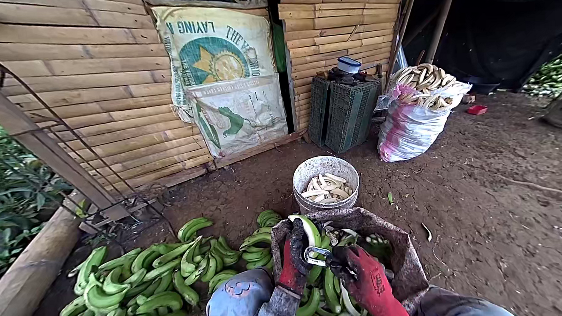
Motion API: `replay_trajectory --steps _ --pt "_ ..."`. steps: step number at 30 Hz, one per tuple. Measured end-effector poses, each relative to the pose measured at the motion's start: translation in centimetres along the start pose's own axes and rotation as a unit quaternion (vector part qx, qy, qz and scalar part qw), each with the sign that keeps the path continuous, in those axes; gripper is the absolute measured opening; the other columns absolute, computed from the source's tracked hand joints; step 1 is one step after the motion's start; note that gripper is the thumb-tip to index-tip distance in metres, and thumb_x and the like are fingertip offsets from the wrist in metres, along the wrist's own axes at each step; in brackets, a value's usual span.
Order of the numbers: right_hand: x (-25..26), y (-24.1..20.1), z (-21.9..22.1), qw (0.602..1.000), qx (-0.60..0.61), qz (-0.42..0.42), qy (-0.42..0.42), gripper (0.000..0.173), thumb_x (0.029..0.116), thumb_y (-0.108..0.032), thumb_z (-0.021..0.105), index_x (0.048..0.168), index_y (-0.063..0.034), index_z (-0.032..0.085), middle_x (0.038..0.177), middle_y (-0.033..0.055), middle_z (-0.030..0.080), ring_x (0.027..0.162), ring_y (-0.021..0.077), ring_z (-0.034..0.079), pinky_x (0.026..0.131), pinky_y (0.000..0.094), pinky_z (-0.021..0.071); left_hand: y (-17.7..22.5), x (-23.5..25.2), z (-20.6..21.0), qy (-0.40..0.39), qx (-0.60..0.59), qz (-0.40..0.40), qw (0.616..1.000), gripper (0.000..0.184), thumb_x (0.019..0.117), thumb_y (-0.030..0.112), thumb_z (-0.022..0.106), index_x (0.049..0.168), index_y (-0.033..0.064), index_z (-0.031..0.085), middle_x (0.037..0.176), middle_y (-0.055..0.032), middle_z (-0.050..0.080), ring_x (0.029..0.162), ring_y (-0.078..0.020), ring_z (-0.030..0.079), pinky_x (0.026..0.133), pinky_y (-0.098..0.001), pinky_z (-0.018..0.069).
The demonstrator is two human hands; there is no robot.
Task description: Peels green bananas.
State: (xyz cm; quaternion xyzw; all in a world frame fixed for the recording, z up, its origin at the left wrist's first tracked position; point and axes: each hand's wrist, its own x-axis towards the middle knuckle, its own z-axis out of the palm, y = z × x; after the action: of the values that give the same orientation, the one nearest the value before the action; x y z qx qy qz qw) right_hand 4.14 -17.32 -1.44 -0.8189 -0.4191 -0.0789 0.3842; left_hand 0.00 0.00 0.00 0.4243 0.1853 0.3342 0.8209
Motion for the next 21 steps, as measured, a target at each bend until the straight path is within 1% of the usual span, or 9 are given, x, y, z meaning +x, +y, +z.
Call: replay_trajectory --steps 2,4,6,8,10,13,17,19,21 --pt "0.5 0.0 0.3 0.999 -0.051 0.012 -0.001 0.035 0.0862 -0.028 0.07 0.116 -0.01 0.075 0.102 0.0206 0.072 0.092 0.0402 0.072 0.074 0.0553 0.058 0.2 -0.6 0.1 0.007 0.039 0.011 0.999 0.034 0.1117 0.022 0.031 0.131 -0.002 0.047 0.1 -0.0105 0.066 0.087 -0.0152 0.069 0.081 -0.0331 0.0596" --pt "1.4 0.2 0.0 0.997 -0.078 0.025 -0.006 0.036 0.0843 -0.022 0.072 0.117 -0.0075 0.075 0.106 0.0247 0.071 0.095 0.045 0.071 0.076 0.0585 0.0566 0.8 -1.7 0.8 0.038 0.172 0.036 0.984 0.036 0.1112 0.016 0.034 0.135 -0.0068 0.047 0.108 -0.0136 0.063 0.093 -0.0115 0.065 0.085 -0.0281 0.0556" --pt "2.0 0.6 0.0 0.996 -0.083 0.036 -0.007 0.038 0.0836 -0.016 0.073 0.119 -0.0041 0.074 0.111 0.0277 0.07 0.102 0.048 0.069 0.083 0.0612 0.0549 1.4 -3.0 1.7 0.05 0.294 0.054 0.953 0.037 0.1094 0.009 0.037 0.138 -0.0129 0.047 0.125 -0.0235 0.059 0.11 -0.0155 0.059 0.099 -0.0271 0.046" --pt "2.9 1.1 -0.5 0.996 -0.061 0.058 -0.027 0.037 0.085 -0.01 0.071 0.12 0.0018 0.071 0.117 0.0302 0.068 0.109 0.0498 0.066 0.091 0.0635 0.051 1.2 -4.1 1.6 -0.009 0.364 0.042 0.93 0.04 0.1077 0.004 0.038 0.141 -0.017 0.043 0.138 -0.0309 0.053 0.127 -0.0231 0.053 0.111 -0.0302 0.0376" --pt "3.9 2.2 -1.2 0.993 -0.029 0.079 -0.078 0.035 0.0909 -0.01 0.065 0.123 0.0035 0.069 0.119 0.0287 0.067 0.112 0.0457 0.065 0.097 0.0615 0.0485 1.4 -4.5 0.7 -0.12 0.438 -0.01 0.891 0.045 0.1086 0.007 0.039 0.148 -0.0142 0.037 0.15 -0.0301 0.045 0.141 -0.027 0.045 0.12 -0.0334 0.0304" --pt "4.6 3.0 -1.4 0.976 -0.031 0.14 -0.165 0.037 0.0985 -0.016 0.059 0.132 -0.0003 0.065 0.123 0.0243 0.066 0.117 0.0395 0.064 0.103 0.0558 0.0461 1.6 -3.4 -0.3 -0.228 0.53 -0.075 0.813 0.049 0.1106 0.015 0.038 0.154 -0.0073 0.034 0.157 -0.0249 0.039 0.148 -0.0279 0.037 0.123 -0.0366 0.0247" --pt "4.9 3.3 -0.9 0.96 -0.081 0.223 -0.146 0.04 0.0988 -0.018 0.059 0.137 -0.0053 0.062 0.128 0.0236 0.065 0.121 0.0397 0.062 0.103 0.0563 0.0463 2.1 -2.7 -0.5 -0.321 0.561 -0.087 0.758 0.05 0.1111 0.02 0.036 0.156 -0.0019 0.033 0.159 -0.021 0.038 0.149 -0.0248 0.035 0.124 -0.038 0.0239" --pt "5.3 4.6 -1.6 0.954 -0.095 0.26 -0.117 0.041 0.0998 -0.02 0.059 0.138 -0.0069 0.061 0.129 0.0244 0.064 0.121 0.0409 0.062 0.102 0.0577 0.0469 1.9 -2.9 -0.6 -0.326 0.506 -0.075 0.795 0.047 0.1103 0.017 0.036 0.153 -0.003 0.038 0.154 -0.0212 0.044 0.144 -0.0228 0.043 0.121 -0.037 0.0301" --pt "5.0 4.5 -2.0 0.971 -0.06 0.222 -0.066 0.04 0.0978 -0.018 0.062 0.135 -0.0037 0.063 0.125 0.0255 0.066 0.116 0.042 0.064 0.1 0.0576 0.0487 1.6 -2.4 -0.7 -0.207 0.365 -0.073 0.905 0.044 0.111 0.016 0.034 0.149 -0.0059 0.04 0.139 -0.0198 0.057 0.124 -0.0192 0.058 0.109 -0.0329 0.0448"
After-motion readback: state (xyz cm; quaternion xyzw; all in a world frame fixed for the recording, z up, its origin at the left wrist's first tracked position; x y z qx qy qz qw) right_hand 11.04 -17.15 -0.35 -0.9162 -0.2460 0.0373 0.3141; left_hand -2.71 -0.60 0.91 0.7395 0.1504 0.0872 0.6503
